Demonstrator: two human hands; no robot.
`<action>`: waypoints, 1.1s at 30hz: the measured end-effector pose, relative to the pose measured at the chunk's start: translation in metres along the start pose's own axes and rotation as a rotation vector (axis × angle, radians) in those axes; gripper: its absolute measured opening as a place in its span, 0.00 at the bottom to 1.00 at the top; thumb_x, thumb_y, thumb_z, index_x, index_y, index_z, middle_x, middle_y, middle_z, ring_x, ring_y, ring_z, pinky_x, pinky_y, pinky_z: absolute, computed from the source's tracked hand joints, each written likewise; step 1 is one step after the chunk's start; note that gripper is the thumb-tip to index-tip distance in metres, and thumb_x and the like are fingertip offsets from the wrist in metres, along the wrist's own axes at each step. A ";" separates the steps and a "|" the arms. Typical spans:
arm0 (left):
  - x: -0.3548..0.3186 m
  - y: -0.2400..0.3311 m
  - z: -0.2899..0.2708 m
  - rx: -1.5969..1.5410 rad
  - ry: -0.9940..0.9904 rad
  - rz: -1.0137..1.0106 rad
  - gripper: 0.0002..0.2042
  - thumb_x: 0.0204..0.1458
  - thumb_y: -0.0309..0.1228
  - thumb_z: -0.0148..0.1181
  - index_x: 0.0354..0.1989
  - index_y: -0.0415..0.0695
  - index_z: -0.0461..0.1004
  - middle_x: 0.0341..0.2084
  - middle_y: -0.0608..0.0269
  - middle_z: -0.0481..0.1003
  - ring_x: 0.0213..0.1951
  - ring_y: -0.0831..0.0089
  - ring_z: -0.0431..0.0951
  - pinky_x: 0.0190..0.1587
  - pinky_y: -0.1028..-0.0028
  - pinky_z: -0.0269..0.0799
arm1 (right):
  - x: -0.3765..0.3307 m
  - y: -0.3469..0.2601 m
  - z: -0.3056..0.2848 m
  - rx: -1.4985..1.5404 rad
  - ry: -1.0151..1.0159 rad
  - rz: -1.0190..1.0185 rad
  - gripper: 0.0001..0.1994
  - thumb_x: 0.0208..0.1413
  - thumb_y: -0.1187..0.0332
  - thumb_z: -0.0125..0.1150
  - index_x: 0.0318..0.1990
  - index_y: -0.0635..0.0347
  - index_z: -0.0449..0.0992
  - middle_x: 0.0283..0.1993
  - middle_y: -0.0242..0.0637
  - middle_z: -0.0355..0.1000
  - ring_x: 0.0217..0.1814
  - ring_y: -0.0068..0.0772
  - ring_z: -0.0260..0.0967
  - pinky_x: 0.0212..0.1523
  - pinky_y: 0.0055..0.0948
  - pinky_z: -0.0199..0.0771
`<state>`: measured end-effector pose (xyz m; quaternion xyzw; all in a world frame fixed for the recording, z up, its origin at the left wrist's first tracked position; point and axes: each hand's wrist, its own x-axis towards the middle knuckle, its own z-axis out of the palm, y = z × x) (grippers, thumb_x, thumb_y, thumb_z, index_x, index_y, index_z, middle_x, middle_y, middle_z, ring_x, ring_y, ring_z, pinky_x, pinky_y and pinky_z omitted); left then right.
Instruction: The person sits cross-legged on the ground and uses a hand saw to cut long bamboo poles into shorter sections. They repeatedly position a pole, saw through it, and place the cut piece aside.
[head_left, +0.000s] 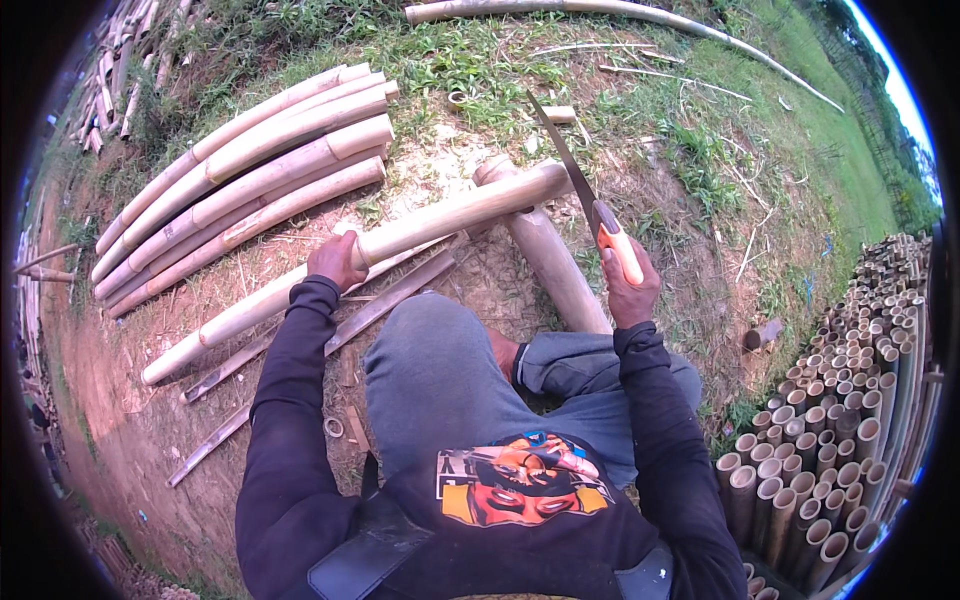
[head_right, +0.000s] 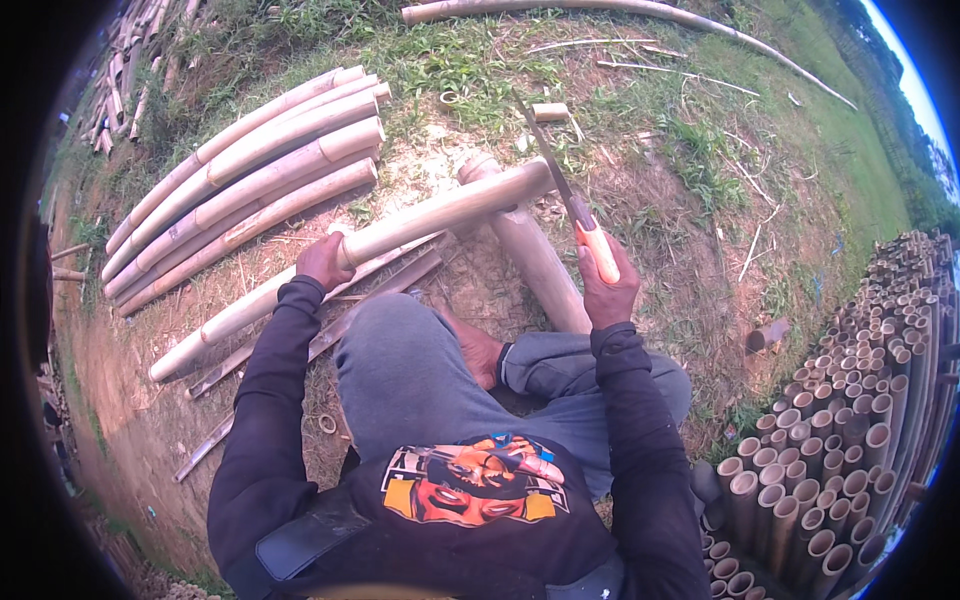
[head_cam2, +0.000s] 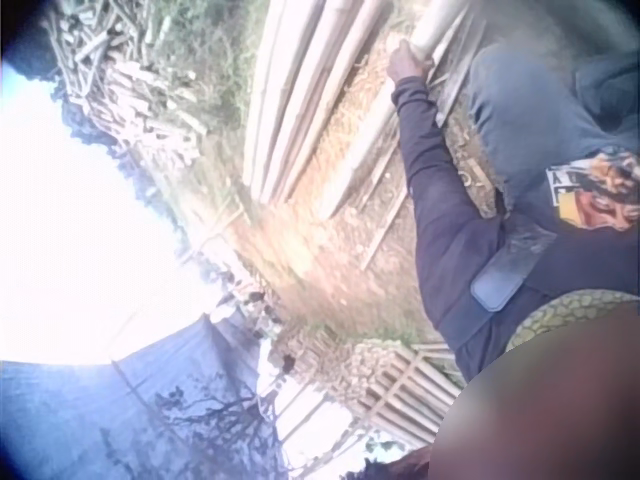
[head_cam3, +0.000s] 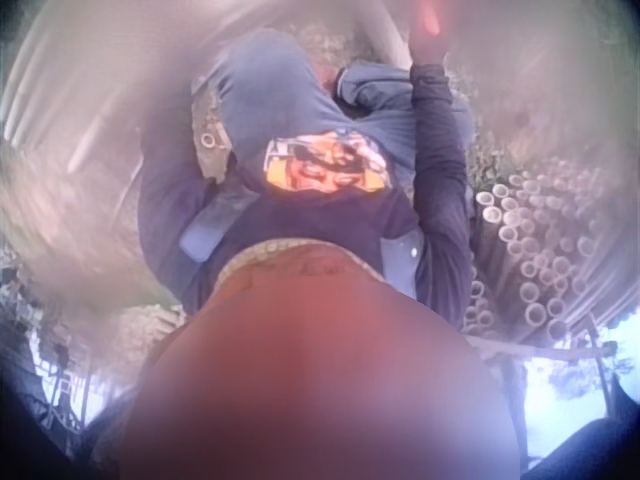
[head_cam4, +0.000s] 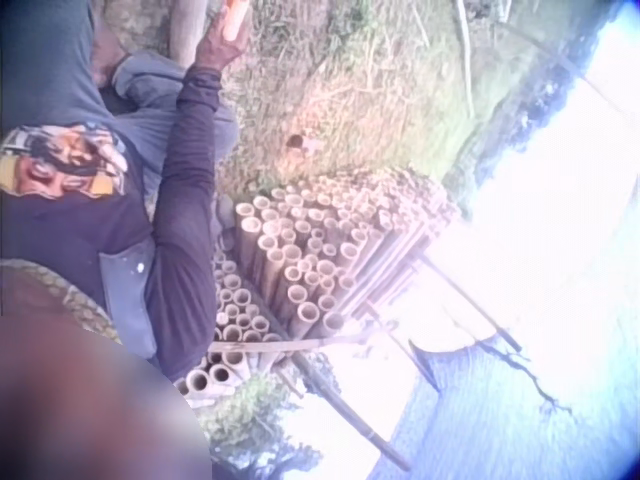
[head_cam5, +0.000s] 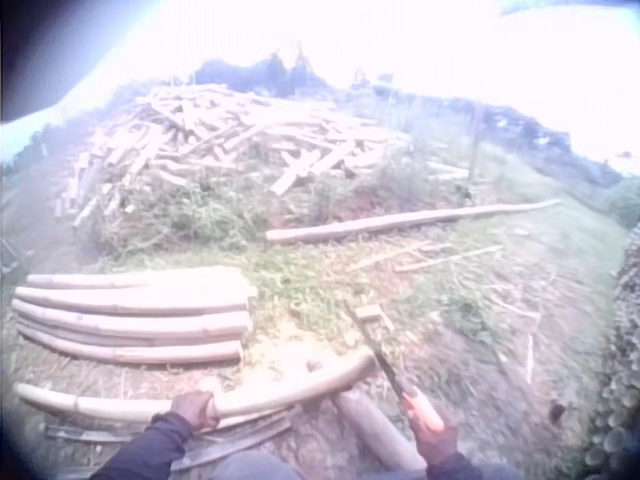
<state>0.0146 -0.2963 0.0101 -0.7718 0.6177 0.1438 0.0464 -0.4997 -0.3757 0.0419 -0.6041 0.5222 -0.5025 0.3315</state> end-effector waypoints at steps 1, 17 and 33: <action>0.001 0.001 -0.002 0.004 -0.024 -0.016 0.37 0.41 0.45 0.81 0.60 0.50 0.71 0.50 0.51 0.80 0.53 0.49 0.82 0.53 0.52 0.78 | 0.001 -0.001 -0.001 0.053 0.001 0.047 0.21 0.66 0.67 0.73 0.62 0.66 0.78 0.43 0.30 0.80 0.35 0.15 0.75 0.33 0.18 0.75; 0.092 0.214 -0.015 0.020 -0.010 0.100 0.31 0.46 0.47 0.80 0.55 0.48 0.71 0.48 0.50 0.82 0.50 0.49 0.85 0.52 0.54 0.82 | 0.019 -0.012 -0.011 0.088 -0.058 0.054 0.21 0.69 0.67 0.68 0.64 0.68 0.76 0.54 0.39 0.81 0.49 0.24 0.78 0.48 0.25 0.80; 0.087 0.217 -0.018 -0.004 0.028 0.080 0.29 0.46 0.43 0.80 0.54 0.48 0.73 0.46 0.49 0.82 0.49 0.49 0.85 0.53 0.53 0.81 | 0.036 -0.006 0.004 0.031 -0.088 -0.052 0.18 0.67 0.72 0.68 0.62 0.68 0.78 0.55 0.43 0.82 0.54 0.28 0.79 0.54 0.30 0.80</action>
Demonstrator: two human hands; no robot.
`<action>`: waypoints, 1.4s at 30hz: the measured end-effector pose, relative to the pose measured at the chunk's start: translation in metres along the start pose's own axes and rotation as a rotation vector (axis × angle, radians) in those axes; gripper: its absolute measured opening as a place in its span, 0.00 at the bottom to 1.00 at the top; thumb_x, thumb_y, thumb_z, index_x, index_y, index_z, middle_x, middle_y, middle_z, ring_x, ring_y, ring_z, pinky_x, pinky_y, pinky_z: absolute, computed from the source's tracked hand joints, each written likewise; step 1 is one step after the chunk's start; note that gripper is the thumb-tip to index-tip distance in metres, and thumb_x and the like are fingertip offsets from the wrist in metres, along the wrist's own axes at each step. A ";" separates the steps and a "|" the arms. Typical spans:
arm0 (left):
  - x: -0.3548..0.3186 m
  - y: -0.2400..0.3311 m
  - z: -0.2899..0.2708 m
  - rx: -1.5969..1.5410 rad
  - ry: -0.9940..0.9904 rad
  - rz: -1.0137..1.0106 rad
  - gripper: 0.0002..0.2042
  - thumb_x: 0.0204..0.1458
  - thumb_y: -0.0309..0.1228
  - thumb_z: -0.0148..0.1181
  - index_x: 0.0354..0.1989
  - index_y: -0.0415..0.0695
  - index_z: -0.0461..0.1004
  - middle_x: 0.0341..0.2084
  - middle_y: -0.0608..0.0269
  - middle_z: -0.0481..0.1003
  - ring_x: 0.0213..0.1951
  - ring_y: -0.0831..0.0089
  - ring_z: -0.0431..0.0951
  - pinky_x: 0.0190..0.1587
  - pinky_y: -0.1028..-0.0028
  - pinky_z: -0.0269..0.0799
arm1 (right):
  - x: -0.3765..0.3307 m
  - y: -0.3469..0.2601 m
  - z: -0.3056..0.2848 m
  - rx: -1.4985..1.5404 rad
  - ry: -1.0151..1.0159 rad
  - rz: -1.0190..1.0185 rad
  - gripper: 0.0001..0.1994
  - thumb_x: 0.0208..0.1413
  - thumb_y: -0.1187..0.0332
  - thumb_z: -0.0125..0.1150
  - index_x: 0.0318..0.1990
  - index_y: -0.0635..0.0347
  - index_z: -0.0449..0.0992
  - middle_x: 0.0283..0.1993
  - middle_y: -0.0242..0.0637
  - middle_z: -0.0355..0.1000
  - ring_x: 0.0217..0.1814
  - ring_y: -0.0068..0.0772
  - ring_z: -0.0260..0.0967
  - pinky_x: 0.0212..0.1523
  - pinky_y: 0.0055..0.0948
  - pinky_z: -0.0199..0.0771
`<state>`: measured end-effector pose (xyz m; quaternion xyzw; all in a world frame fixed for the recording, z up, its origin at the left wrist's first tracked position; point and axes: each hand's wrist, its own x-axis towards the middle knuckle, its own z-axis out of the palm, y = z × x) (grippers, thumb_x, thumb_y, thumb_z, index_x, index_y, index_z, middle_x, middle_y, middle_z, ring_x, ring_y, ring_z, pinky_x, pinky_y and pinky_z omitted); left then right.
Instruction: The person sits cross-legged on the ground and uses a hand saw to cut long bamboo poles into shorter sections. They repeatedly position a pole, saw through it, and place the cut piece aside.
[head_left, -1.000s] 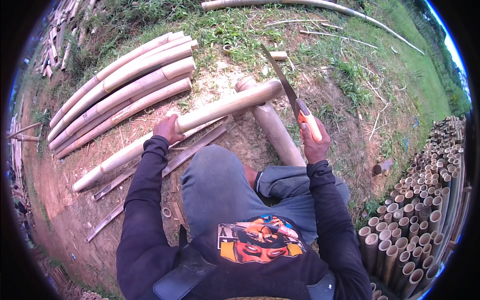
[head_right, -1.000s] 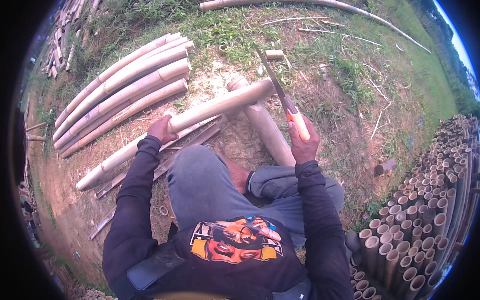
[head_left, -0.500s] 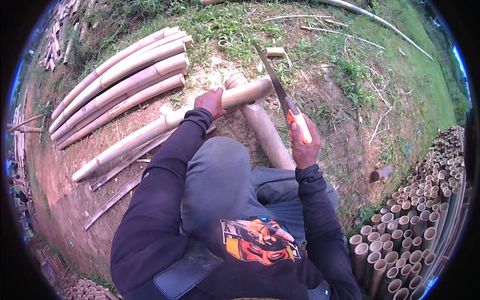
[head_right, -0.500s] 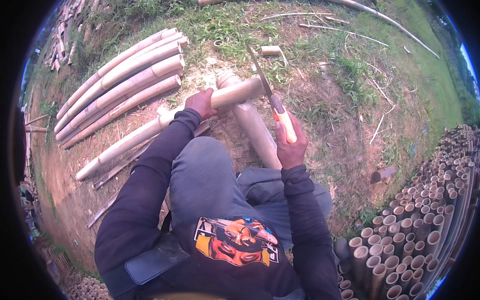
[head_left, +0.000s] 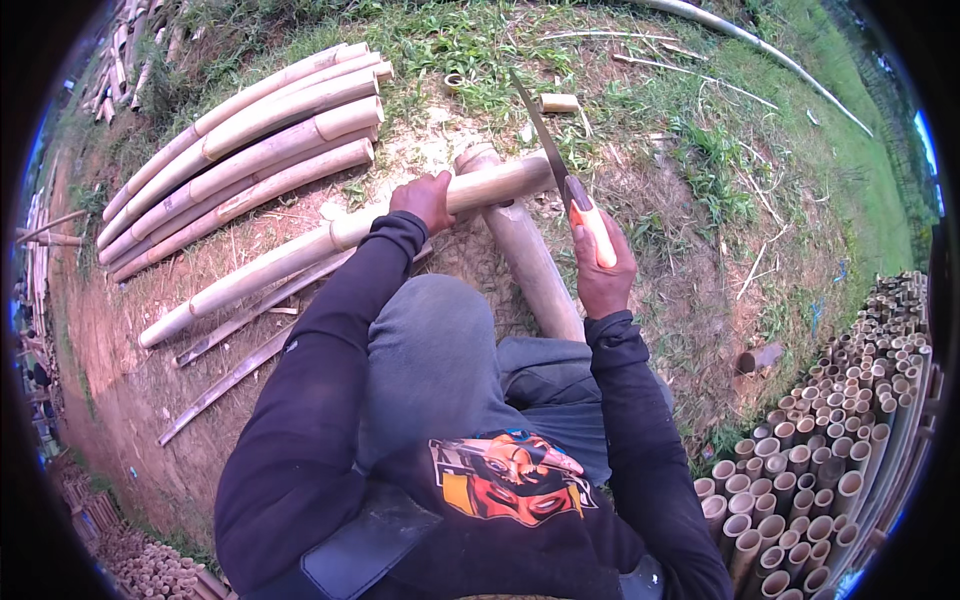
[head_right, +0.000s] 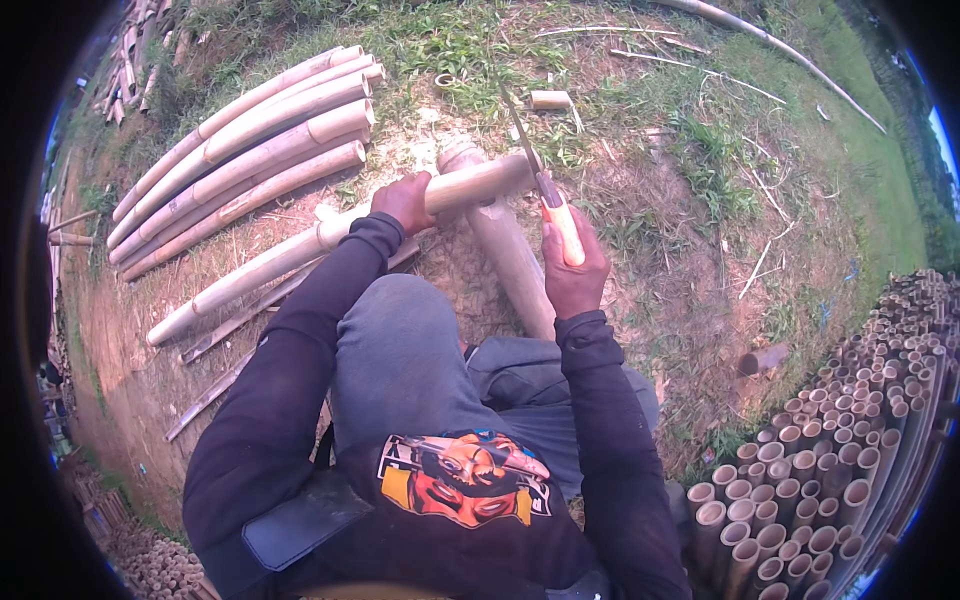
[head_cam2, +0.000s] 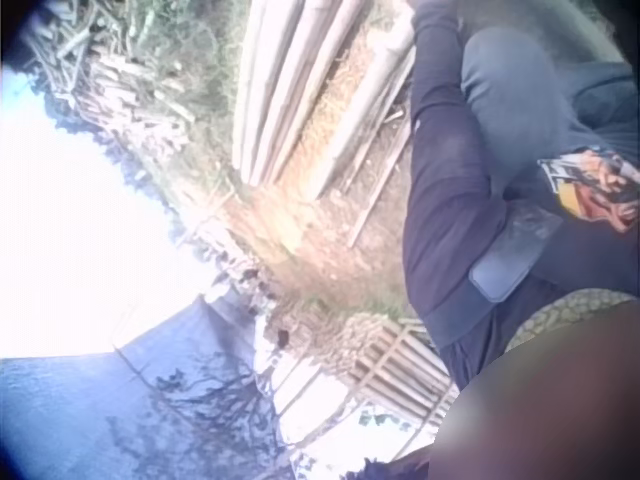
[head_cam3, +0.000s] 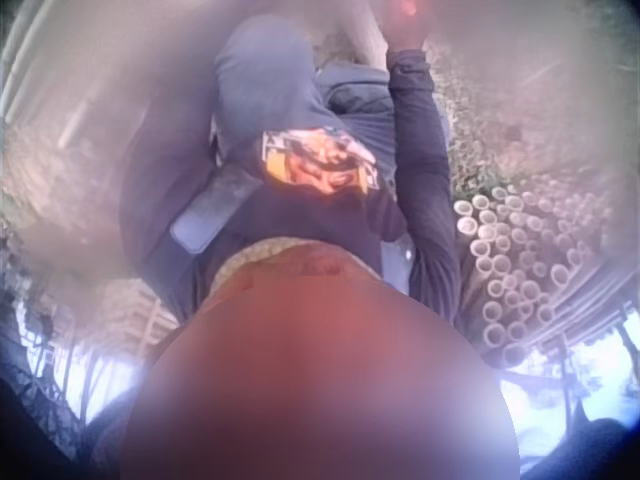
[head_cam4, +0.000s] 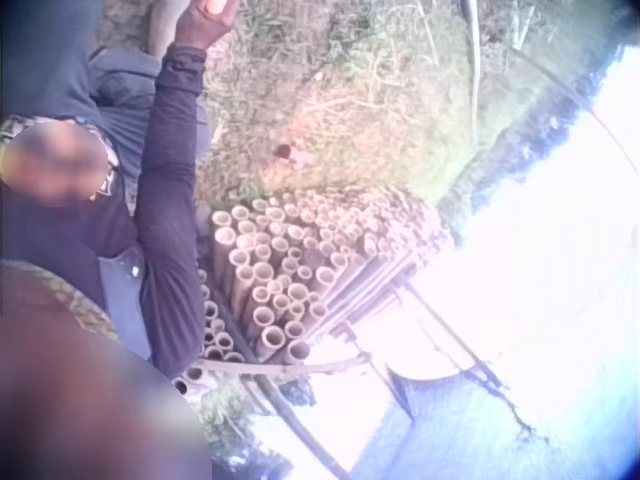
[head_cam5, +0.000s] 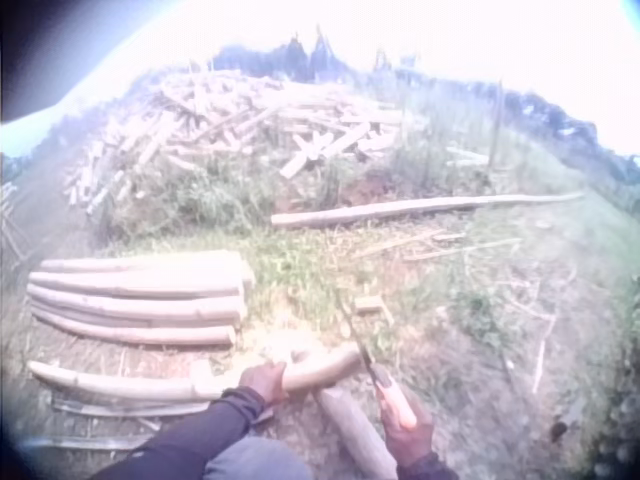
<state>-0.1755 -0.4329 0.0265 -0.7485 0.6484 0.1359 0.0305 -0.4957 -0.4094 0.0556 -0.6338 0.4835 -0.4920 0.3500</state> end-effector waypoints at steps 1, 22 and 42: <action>0.000 0.001 -0.001 -0.002 -0.019 0.002 0.29 0.47 0.43 0.79 0.55 0.48 0.73 0.46 0.49 0.82 0.50 0.49 0.85 0.54 0.53 0.81 | -0.005 0.000 -0.005 0.004 0.011 0.093 0.19 0.67 0.72 0.68 0.63 0.68 0.78 0.55 0.43 0.82 0.54 0.28 0.79 0.54 0.30 0.80; 0.001 -0.003 0.005 -0.007 -0.005 0.014 0.31 0.46 0.45 0.80 0.56 0.49 0.73 0.46 0.50 0.81 0.49 0.50 0.85 0.53 0.53 0.81 | -0.094 -0.037 -0.086 -0.073 -0.029 0.049 0.21 0.73 0.65 0.62 0.68 0.65 0.74 0.43 0.35 0.81 0.31 0.13 0.73 0.27 0.16 0.70; 0.004 -0.004 0.005 -0.009 -0.007 -0.002 0.31 0.45 0.43 0.79 0.56 0.48 0.72 0.47 0.51 0.81 0.50 0.51 0.85 0.54 0.54 0.81 | -0.070 -0.090 -0.068 0.178 -0.019 0.266 0.21 0.72 0.68 0.64 0.66 0.72 0.73 0.55 0.42 0.80 0.52 0.26 0.79 0.50 0.25 0.80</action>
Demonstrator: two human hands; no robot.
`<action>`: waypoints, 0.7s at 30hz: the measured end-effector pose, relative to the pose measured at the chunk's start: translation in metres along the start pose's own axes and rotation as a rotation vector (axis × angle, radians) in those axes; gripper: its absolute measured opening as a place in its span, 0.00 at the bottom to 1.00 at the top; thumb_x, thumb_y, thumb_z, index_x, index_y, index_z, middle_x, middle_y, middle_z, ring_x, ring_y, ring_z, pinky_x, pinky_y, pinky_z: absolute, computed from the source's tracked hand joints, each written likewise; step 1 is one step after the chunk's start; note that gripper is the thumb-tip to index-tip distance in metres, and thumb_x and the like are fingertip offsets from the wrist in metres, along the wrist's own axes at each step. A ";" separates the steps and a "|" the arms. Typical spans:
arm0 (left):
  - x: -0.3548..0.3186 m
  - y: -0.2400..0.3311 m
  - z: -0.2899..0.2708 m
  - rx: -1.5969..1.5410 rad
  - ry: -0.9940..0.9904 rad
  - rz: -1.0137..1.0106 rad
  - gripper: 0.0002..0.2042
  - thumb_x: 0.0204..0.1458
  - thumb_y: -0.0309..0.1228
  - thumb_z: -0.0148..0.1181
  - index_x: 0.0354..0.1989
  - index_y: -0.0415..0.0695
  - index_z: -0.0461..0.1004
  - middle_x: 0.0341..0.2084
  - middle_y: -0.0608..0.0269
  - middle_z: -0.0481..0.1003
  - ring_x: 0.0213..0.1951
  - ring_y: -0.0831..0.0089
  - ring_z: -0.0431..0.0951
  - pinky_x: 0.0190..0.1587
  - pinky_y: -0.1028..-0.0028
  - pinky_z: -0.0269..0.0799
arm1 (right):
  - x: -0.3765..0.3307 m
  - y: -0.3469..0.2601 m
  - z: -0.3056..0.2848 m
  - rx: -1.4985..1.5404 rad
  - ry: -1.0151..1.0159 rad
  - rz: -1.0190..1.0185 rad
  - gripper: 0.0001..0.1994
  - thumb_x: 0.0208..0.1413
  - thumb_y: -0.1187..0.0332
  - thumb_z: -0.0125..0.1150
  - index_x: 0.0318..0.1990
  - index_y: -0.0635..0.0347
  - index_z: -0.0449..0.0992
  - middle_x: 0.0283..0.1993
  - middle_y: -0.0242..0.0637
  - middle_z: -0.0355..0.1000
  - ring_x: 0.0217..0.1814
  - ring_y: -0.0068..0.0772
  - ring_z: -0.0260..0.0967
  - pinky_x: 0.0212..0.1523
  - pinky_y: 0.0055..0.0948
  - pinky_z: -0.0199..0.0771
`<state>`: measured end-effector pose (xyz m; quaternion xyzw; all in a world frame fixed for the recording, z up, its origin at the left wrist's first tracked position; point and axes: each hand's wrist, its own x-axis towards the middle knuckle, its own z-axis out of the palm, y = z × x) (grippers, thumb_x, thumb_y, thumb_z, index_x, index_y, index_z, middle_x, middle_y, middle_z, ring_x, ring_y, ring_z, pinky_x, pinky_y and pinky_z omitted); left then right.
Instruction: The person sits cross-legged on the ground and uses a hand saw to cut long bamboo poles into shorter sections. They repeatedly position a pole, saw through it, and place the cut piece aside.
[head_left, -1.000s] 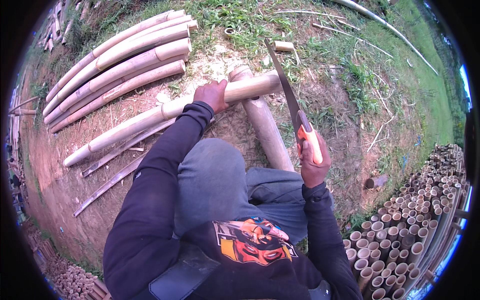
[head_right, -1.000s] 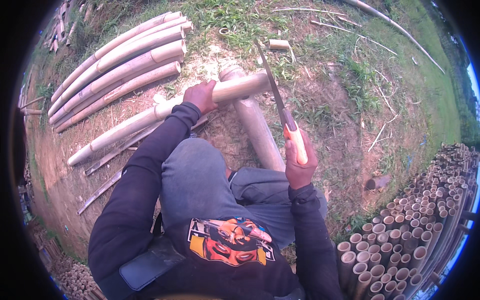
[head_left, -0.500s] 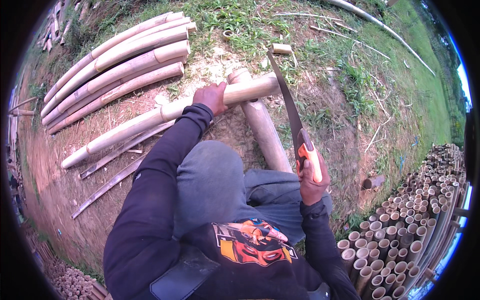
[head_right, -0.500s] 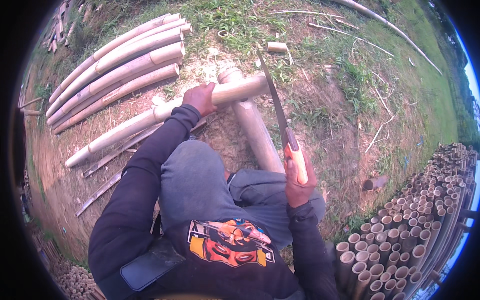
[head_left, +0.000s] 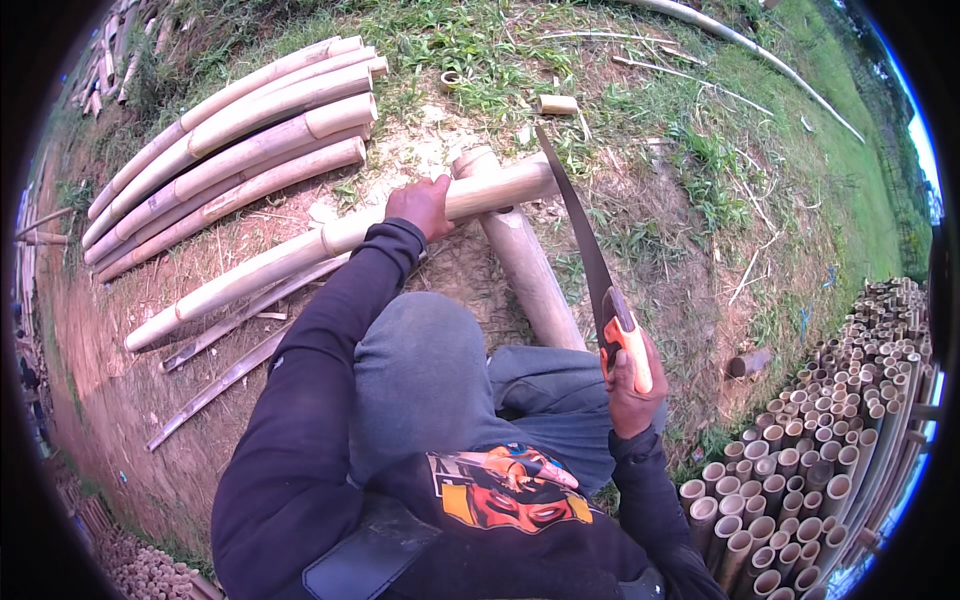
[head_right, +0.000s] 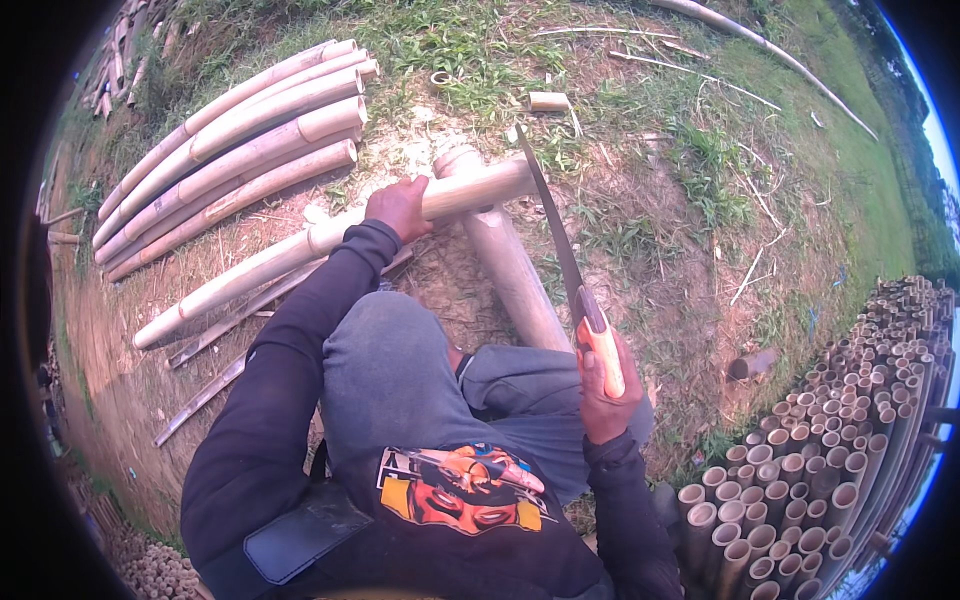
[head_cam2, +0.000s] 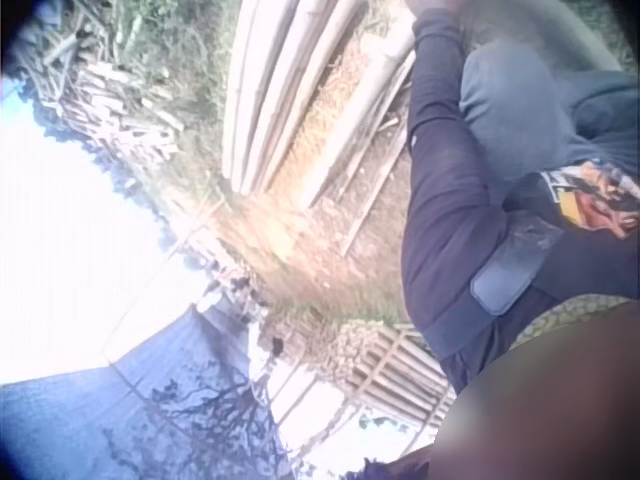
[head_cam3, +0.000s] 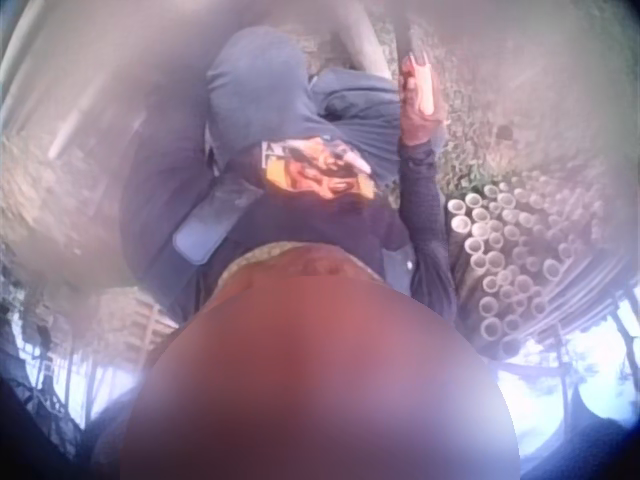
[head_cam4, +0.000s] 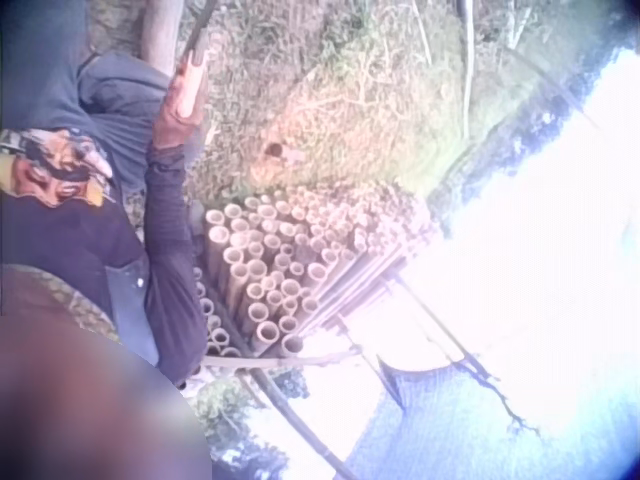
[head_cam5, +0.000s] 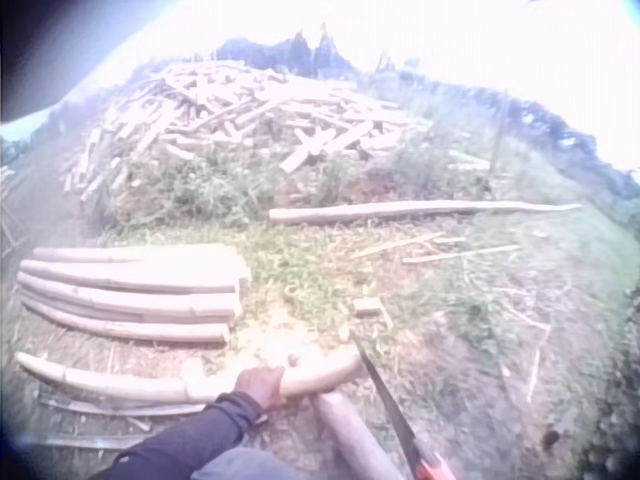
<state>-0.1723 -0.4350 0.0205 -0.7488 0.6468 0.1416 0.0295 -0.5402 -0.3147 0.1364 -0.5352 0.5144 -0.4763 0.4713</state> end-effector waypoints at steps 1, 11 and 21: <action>-0.001 0.001 0.000 -0.006 0.010 0.010 0.31 0.45 0.43 0.80 0.55 0.48 0.72 0.47 0.51 0.81 0.49 0.51 0.85 0.53 0.53 0.81 | 0.024 0.008 0.015 -0.024 0.048 0.089 0.21 0.71 0.67 0.65 0.65 0.70 0.75 0.50 0.37 0.80 0.44 0.22 0.78 0.43 0.22 0.80; 0.009 -0.007 -0.014 -0.086 -0.143 0.025 0.34 0.42 0.46 0.78 0.58 0.51 0.73 0.47 0.51 0.83 0.51 0.52 0.85 0.55 0.54 0.81 | 0.107 0.062 0.048 0.032 -0.143 -0.093 0.21 0.69 0.68 0.67 0.64 0.66 0.70 0.47 0.35 0.78 0.38 0.19 0.77 0.35 0.21 0.78; 0.006 0.013 -0.006 -0.030 -0.007 0.010 0.35 0.42 0.45 0.81 0.57 0.46 0.72 0.46 0.48 0.81 0.50 0.49 0.84 0.54 0.53 0.80 | 0.133 0.045 0.080 -0.363 0.064 -0.322 0.14 0.67 0.63 0.69 0.49 0.66 0.77 0.32 0.44 0.78 0.31 0.29 0.76 0.34 0.35 0.75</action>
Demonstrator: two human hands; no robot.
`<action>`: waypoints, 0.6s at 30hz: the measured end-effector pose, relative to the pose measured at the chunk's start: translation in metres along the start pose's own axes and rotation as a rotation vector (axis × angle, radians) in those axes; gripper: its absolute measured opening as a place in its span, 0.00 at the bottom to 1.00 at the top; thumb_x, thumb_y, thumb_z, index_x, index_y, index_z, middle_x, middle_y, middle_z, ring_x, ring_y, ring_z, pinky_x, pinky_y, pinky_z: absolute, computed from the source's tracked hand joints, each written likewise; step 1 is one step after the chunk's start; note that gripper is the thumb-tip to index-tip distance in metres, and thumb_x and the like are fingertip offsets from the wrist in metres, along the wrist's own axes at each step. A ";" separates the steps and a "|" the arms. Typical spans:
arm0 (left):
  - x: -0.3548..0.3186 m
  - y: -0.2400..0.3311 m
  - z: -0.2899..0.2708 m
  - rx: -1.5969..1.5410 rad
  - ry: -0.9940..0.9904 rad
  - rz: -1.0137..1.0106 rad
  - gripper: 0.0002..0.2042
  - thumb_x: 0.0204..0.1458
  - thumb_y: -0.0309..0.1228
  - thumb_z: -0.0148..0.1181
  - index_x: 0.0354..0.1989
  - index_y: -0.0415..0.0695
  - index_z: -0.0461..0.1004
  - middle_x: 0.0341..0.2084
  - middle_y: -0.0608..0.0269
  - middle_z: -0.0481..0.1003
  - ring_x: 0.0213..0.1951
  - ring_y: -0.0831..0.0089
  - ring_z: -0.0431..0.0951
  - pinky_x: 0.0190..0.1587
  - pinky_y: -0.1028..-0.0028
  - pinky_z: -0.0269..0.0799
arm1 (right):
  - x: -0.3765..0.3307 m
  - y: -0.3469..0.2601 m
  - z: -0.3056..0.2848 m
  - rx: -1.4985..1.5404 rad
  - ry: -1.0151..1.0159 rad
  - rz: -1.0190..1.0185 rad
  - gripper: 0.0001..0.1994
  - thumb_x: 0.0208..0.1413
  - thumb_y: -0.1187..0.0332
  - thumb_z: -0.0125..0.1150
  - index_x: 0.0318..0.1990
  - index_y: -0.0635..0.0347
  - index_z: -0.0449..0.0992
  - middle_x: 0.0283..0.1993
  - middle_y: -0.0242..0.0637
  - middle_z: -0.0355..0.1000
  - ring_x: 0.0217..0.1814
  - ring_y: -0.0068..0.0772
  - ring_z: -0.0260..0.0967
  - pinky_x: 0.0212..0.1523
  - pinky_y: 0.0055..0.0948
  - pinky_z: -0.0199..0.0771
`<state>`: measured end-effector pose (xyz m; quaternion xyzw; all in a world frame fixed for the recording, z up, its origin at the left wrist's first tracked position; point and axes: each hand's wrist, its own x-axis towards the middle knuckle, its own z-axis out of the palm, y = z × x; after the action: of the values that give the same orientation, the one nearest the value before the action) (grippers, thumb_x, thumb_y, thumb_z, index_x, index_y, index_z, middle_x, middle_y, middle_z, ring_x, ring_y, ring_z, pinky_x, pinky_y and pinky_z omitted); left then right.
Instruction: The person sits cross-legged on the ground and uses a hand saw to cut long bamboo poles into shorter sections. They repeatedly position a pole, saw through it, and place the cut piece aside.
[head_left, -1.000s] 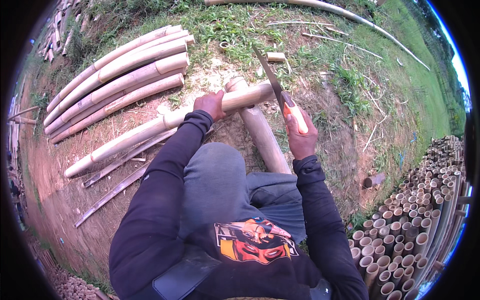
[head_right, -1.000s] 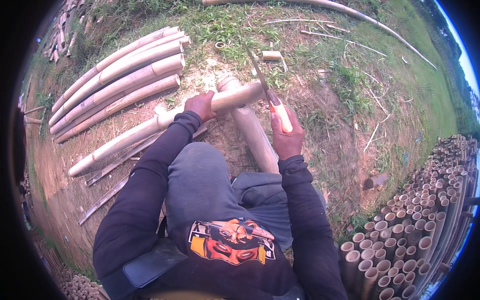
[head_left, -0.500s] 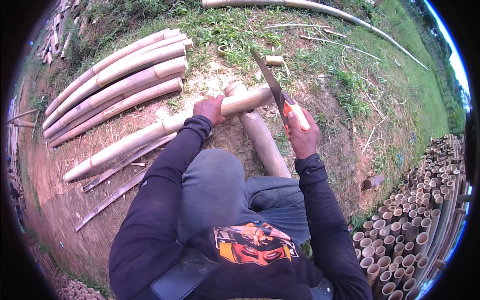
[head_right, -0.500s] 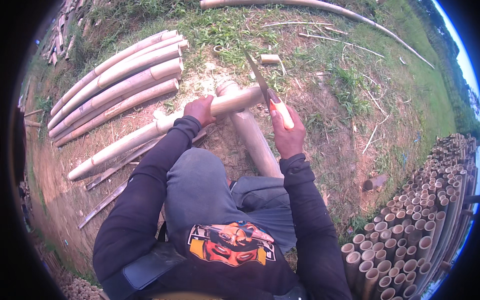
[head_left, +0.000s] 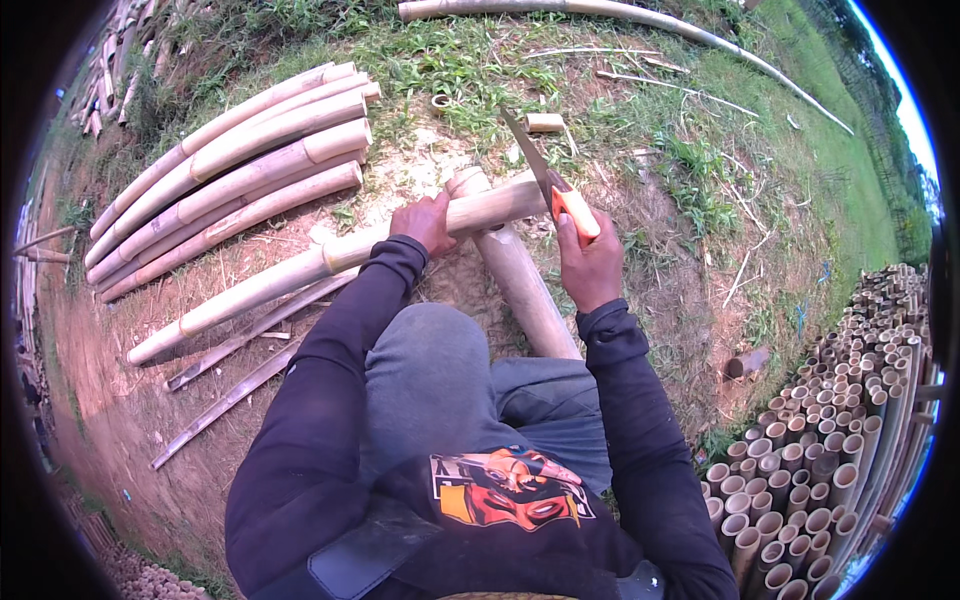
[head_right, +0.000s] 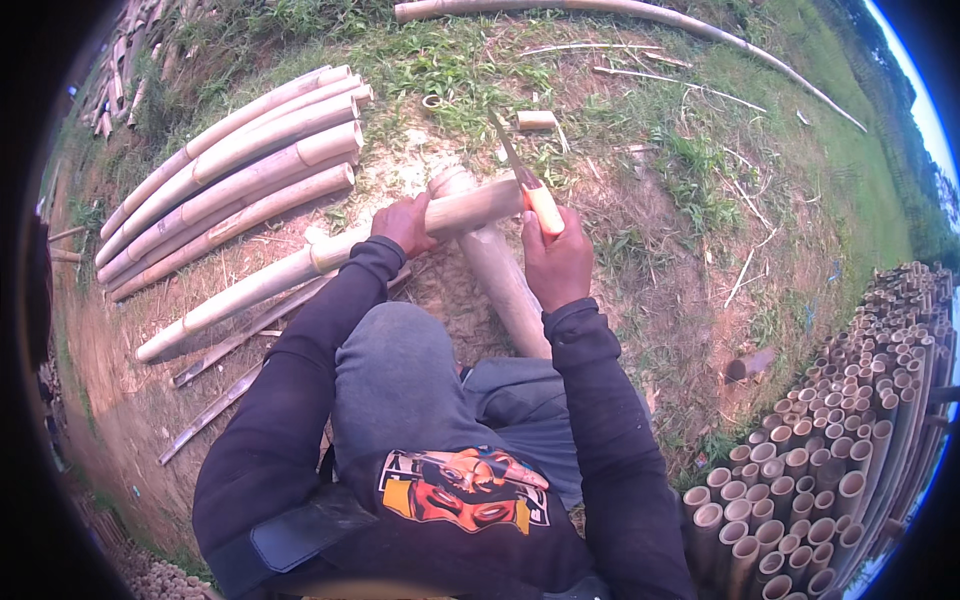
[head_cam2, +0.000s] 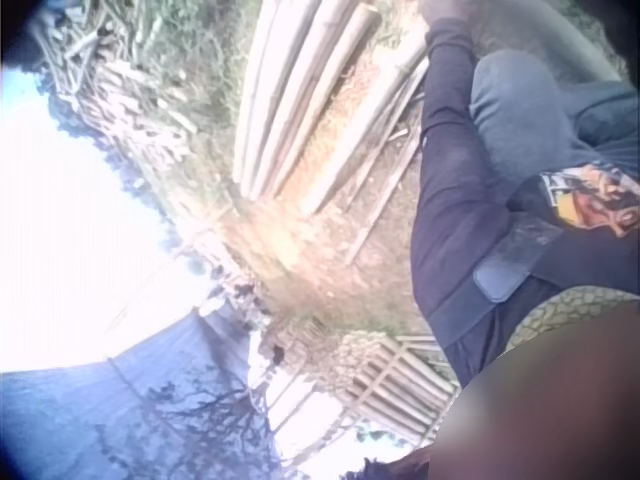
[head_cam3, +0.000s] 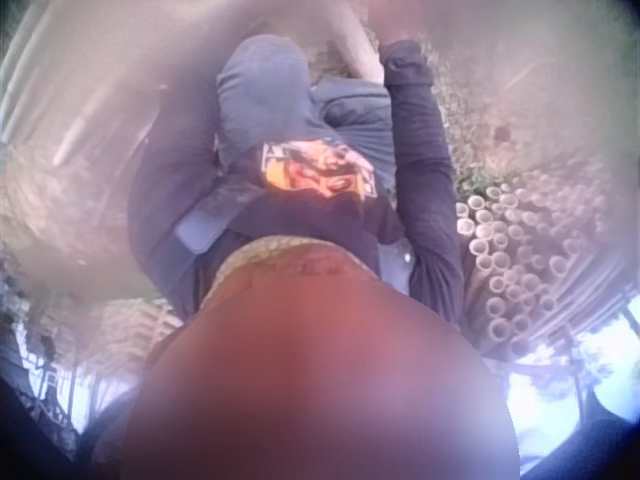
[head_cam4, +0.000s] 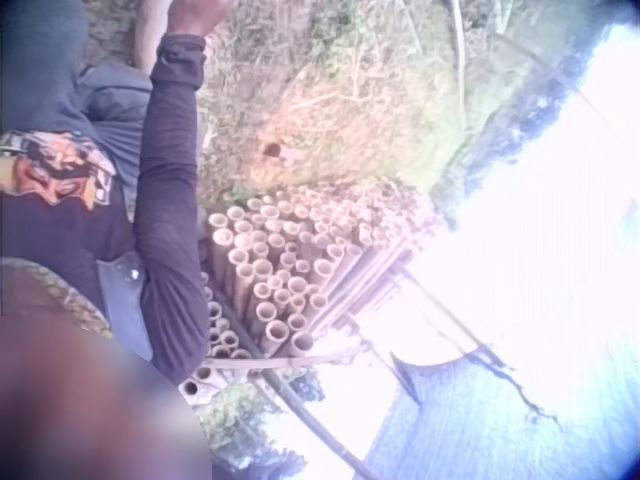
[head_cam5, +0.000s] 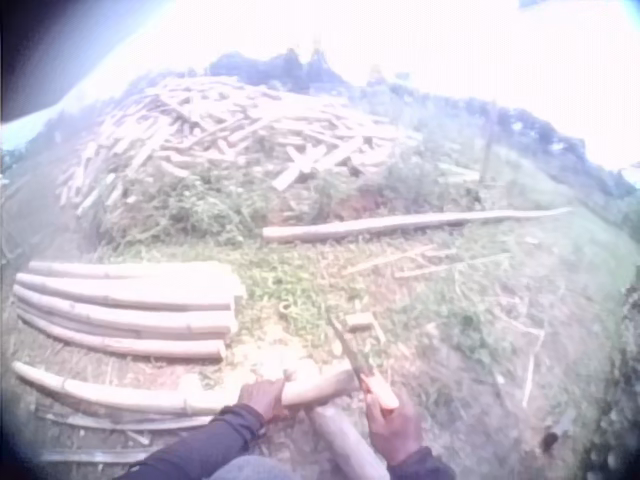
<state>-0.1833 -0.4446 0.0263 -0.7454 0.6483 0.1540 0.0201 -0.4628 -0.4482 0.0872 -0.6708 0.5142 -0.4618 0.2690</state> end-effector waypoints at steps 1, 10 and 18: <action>-0.002 0.002 0.000 -0.003 -0.021 -0.005 0.34 0.43 0.45 0.80 0.58 0.47 0.72 0.46 0.48 0.81 0.50 0.49 0.84 0.54 0.53 0.80 | -0.005 -0.003 -0.004 -0.014 -0.022 0.107 0.14 0.66 0.64 0.69 0.49 0.66 0.77 0.31 0.42 0.78 0.30 0.29 0.75 0.34 0.34 0.75; 0.002 -0.002 0.001 0.022 -0.030 0.018 0.32 0.44 0.46 0.79 0.57 0.49 0.73 0.47 0.51 0.83 0.50 0.51 0.85 0.54 0.53 0.81 | -0.118 -0.059 -0.109 0.134 -0.052 0.268 0.11 0.67 0.75 0.65 0.53 0.69 0.77 0.42 0.39 0.79 0.39 0.23 0.76 0.43 0.27 0.77; -0.004 0.004 -0.005 0.013 -0.026 -0.005 0.34 0.45 0.47 0.79 0.59 0.49 0.72 0.48 0.51 0.81 0.51 0.50 0.85 0.54 0.53 0.81 | -0.028 0.014 -0.014 0.056 -0.034 0.165 0.11 0.67 0.68 0.69 0.48 0.66 0.78 0.33 0.36 0.78 0.34 0.21 0.74 0.36 0.28 0.75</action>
<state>-0.1862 -0.4419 0.0324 -0.7448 0.6471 0.1596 0.0337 -0.4827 -0.4253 0.0714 -0.6262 0.5498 -0.4410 0.3333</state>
